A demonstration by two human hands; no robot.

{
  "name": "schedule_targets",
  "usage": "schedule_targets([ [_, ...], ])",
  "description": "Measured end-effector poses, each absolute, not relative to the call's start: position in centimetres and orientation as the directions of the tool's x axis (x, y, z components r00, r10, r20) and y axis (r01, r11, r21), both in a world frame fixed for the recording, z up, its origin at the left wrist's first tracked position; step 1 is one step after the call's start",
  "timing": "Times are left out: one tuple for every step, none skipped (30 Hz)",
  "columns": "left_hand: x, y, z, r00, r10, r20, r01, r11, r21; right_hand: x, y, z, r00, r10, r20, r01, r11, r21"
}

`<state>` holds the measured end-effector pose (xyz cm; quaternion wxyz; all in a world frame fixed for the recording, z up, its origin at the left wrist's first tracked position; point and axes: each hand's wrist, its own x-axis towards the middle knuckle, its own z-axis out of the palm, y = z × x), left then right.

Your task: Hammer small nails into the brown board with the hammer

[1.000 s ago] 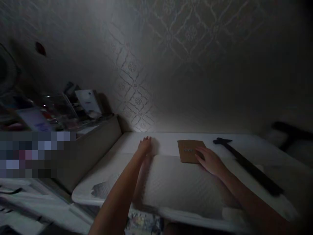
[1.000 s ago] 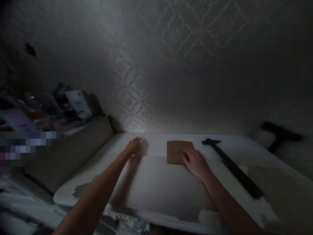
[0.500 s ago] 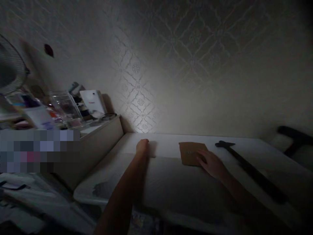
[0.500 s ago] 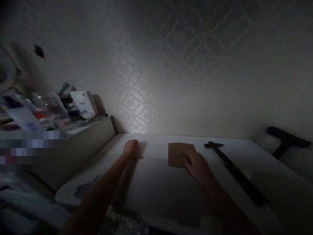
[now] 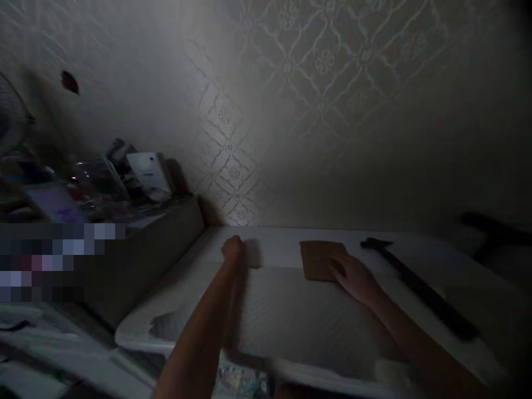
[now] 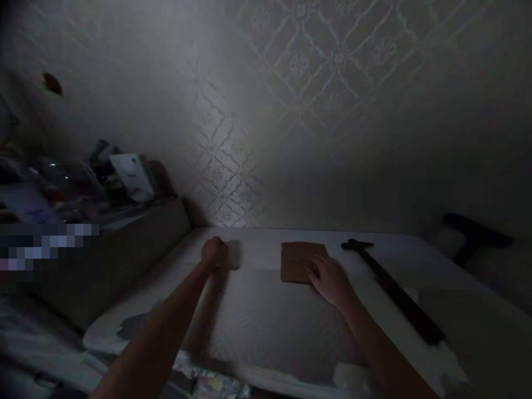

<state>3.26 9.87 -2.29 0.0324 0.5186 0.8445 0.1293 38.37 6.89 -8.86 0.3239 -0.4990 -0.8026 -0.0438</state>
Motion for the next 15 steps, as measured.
schedule_targets([
  [3.26,9.89,-2.16,-0.476,0.877,0.070,0.857,0.445,0.259,38.36,6.88,-8.82,-0.292,0.774,0.562,0.832,0.495,-0.251],
  [3.27,9.90,-2.04,-0.490,0.870,0.062,0.848,0.458,0.266,38.36,6.88,-8.80,-0.289,0.777,0.559,0.835,0.490,-0.250],
  [3.30,9.90,-1.95,-0.501,0.864,0.055,0.840,0.470,0.272,38.35,6.88,-8.78,-0.286,0.781,0.556,0.837,0.486,-0.252],
  [3.34,9.89,-1.89,-0.509,0.859,0.048,0.833,0.478,0.278,38.35,6.88,-8.77,-0.287,0.782,0.553,0.836,0.487,-0.255],
  [3.38,9.89,-1.86,-0.515,0.856,0.043,0.828,0.484,0.285,38.34,6.89,-8.77,-0.289,0.782,0.552,0.833,0.490,-0.258],
  [3.42,9.88,-1.86,-0.518,0.855,0.038,0.824,0.486,0.292,38.33,6.90,-8.76,-0.289,0.781,0.553,0.831,0.492,-0.260],
  [3.45,9.88,-1.89,-0.518,0.855,0.034,0.821,0.486,0.300,38.32,6.90,-8.75,-0.288,0.780,0.555,0.831,0.492,-0.260],
  [3.48,9.87,-1.94,-0.518,0.855,0.032,0.819,0.485,0.307,38.30,6.89,-8.73,-0.289,0.780,0.555,0.831,0.492,-0.259],
  [3.50,9.86,-2.00,-0.517,0.856,0.030,0.817,0.483,0.315,38.28,6.87,-8.69,-0.291,0.782,0.552,0.832,0.491,-0.258],
  [3.50,9.85,-2.05,-0.517,0.856,0.029,0.815,0.481,0.321,38.26,6.83,-8.64,-0.289,0.787,0.546,0.835,0.486,-0.258],
  [3.48,9.83,-2.09,-0.519,0.855,0.029,0.813,0.482,0.327,38.22,6.78,-8.58,-0.286,0.792,0.539,0.838,0.479,-0.259],
  [3.46,9.80,-2.12,-0.521,0.853,0.029,0.810,0.484,0.332,38.19,6.73,-8.51,-0.287,0.796,0.533,0.841,0.476,-0.258],
  [3.42,9.77,-2.15,-0.523,0.852,0.030,0.808,0.484,0.337,38.14,6.67,-8.44,-0.290,0.798,0.529,0.842,0.475,-0.255],
  [3.39,9.72,-2.16,-0.518,0.855,0.036,0.809,0.476,0.344,38.10,6.63,-8.36,-0.290,0.799,0.527,0.845,0.472,-0.250],
  [3.36,9.68,-2.17,-0.510,0.859,0.045,0.814,0.465,0.348,38.05,6.59,-8.29,-0.289,0.800,0.525,0.849,0.468,-0.246],
])
